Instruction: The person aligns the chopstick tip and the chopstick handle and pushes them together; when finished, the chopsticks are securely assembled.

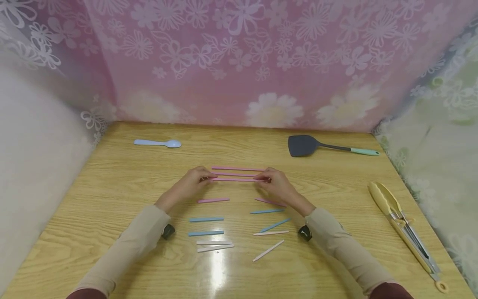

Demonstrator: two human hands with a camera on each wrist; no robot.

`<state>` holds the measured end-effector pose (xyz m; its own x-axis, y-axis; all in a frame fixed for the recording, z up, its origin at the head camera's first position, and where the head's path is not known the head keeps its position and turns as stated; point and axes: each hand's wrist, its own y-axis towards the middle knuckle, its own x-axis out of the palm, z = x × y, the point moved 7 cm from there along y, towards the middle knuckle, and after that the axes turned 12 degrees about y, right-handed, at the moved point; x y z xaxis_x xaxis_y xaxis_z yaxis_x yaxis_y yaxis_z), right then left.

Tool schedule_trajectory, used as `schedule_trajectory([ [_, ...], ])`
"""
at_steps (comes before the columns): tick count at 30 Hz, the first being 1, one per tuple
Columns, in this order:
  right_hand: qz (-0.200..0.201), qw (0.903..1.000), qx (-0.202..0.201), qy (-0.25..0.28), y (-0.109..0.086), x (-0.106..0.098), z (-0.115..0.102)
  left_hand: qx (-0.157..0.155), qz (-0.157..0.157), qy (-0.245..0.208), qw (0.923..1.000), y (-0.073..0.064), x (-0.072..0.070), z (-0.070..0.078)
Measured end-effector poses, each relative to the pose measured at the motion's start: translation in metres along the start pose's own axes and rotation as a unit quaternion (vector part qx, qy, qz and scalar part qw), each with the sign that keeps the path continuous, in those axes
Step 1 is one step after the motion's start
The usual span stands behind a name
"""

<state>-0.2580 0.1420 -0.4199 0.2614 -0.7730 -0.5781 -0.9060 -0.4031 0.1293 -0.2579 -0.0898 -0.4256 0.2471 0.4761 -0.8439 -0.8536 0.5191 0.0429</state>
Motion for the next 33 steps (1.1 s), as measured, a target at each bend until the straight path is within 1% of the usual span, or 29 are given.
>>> schedule_trajectory([
  [6,-0.019,0.9997,0.01,-0.013,0.004,0.005,0.006,-0.012,-0.001,0.01,0.9999,0.003,0.002,-0.004],
  [13,-0.041,0.9987,0.02,-0.024,0.007,0.01,0.01,-0.007,-0.014,0.027,0.9995,0.006,0.008,-0.006],
  [16,-0.047,0.9983,0.021,-0.026,0.007,0.011,0.01,-0.009,-0.018,0.024,0.9995,0.007,0.01,-0.007],
  [21,-0.044,0.9981,0.023,-0.036,0.009,0.012,0.012,-0.012,-0.022,0.026,0.9993,0.008,0.012,-0.007],
  [28,-0.038,0.997,0.042,-0.052,0.011,0.01,0.014,-0.016,-0.025,0.023,0.9993,0.011,0.011,-0.004],
  [31,-0.039,0.9971,0.038,-0.053,0.012,0.011,0.014,-0.015,-0.025,0.023,0.9993,0.013,0.011,-0.004],
  [33,-0.04,0.9975,0.027,-0.051,0.012,0.011,0.012,-0.017,-0.023,0.026,0.9993,0.014,0.013,-0.006],
])
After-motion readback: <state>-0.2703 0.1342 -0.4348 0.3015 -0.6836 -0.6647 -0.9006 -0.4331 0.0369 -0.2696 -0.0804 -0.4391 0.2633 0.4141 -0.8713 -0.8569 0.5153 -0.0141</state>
